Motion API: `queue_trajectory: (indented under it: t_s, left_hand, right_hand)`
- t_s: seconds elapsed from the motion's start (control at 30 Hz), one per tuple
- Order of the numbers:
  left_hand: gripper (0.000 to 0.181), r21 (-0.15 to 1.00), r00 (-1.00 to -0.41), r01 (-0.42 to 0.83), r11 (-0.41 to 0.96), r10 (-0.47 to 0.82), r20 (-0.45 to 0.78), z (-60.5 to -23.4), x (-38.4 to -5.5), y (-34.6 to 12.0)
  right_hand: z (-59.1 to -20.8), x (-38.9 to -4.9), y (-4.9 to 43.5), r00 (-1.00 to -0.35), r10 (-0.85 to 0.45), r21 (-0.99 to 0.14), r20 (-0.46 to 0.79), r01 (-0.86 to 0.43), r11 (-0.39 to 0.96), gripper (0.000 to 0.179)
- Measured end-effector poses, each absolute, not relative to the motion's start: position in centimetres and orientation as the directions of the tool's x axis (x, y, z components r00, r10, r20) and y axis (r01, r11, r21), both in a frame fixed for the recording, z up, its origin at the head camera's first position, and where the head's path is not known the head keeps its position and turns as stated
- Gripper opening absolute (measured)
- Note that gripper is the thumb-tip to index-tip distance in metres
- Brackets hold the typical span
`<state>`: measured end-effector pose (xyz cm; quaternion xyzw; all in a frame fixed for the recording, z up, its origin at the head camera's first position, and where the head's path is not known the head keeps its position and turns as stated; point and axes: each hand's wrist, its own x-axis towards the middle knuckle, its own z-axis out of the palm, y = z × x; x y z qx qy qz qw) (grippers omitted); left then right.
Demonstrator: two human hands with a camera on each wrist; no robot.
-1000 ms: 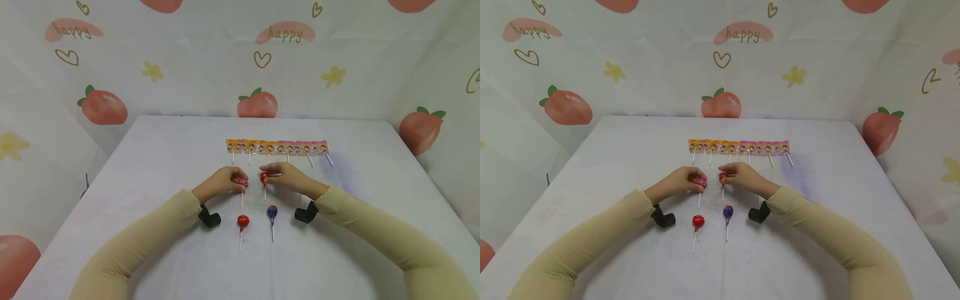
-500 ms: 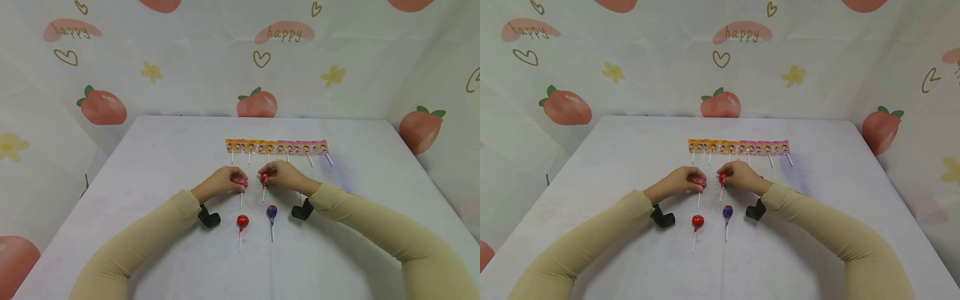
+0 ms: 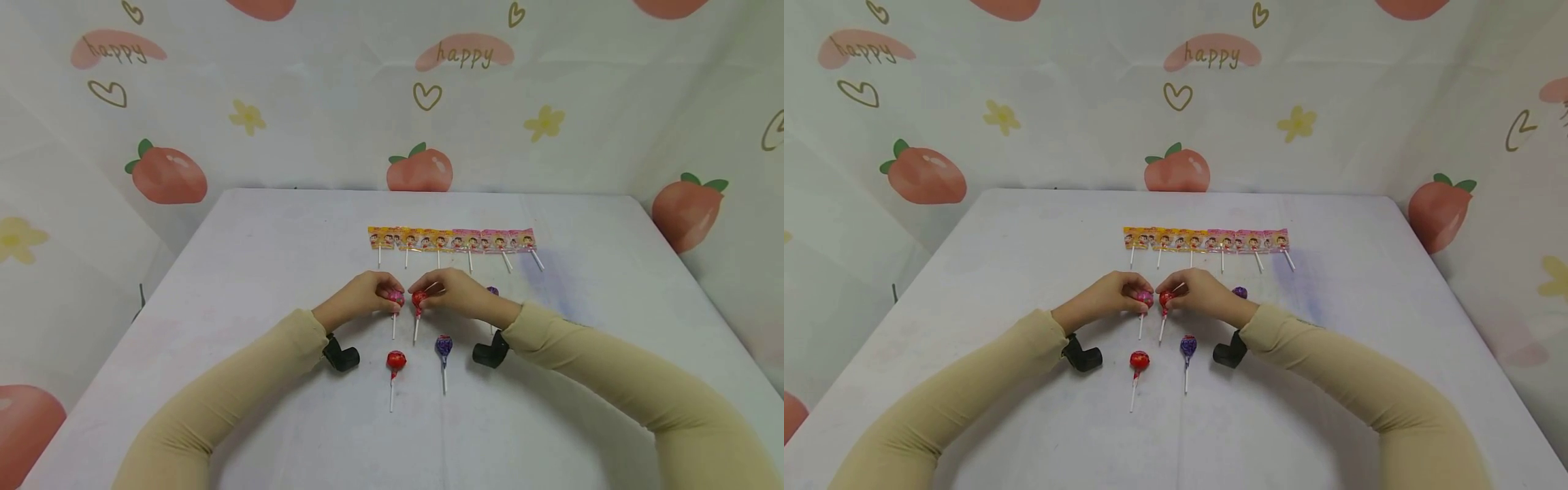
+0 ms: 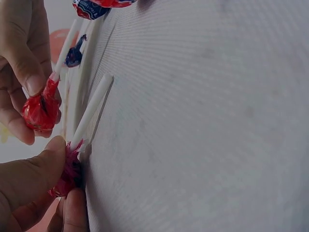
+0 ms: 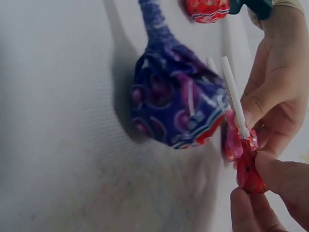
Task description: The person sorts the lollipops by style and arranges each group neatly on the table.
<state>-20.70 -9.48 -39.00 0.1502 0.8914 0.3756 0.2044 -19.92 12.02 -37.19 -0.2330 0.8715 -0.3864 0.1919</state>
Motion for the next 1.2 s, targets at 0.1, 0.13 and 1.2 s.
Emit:
queue_trajectory:
  t_s: [0.1,0.13,1.2]
  left_hand:
    - [0.031,0.73,-0.871,0.121,0.673,0.424,-0.247,-39.1,-20.8,-9.5]
    - [0.031,0.731,-0.871,0.121,0.671,0.426,-0.246,-39.1,-20.8,-9.5]
    - [0.032,0.731,-0.87,0.119,0.672,0.426,-0.25,-39.1,-20.8,-9.5]
  right_hand:
    - [-37.4,-20.0,11.9,-0.817,-0.552,-0.757,-0.166,-0.254,0.603,0.027]
    - [-37.5,-20.0,11.8,-0.815,-0.555,-0.755,-0.166,-0.257,0.604,0.027]
    - [-38.5,-20.6,10.8,-0.824,-0.537,-0.745,-0.181,-0.242,0.622,0.021]
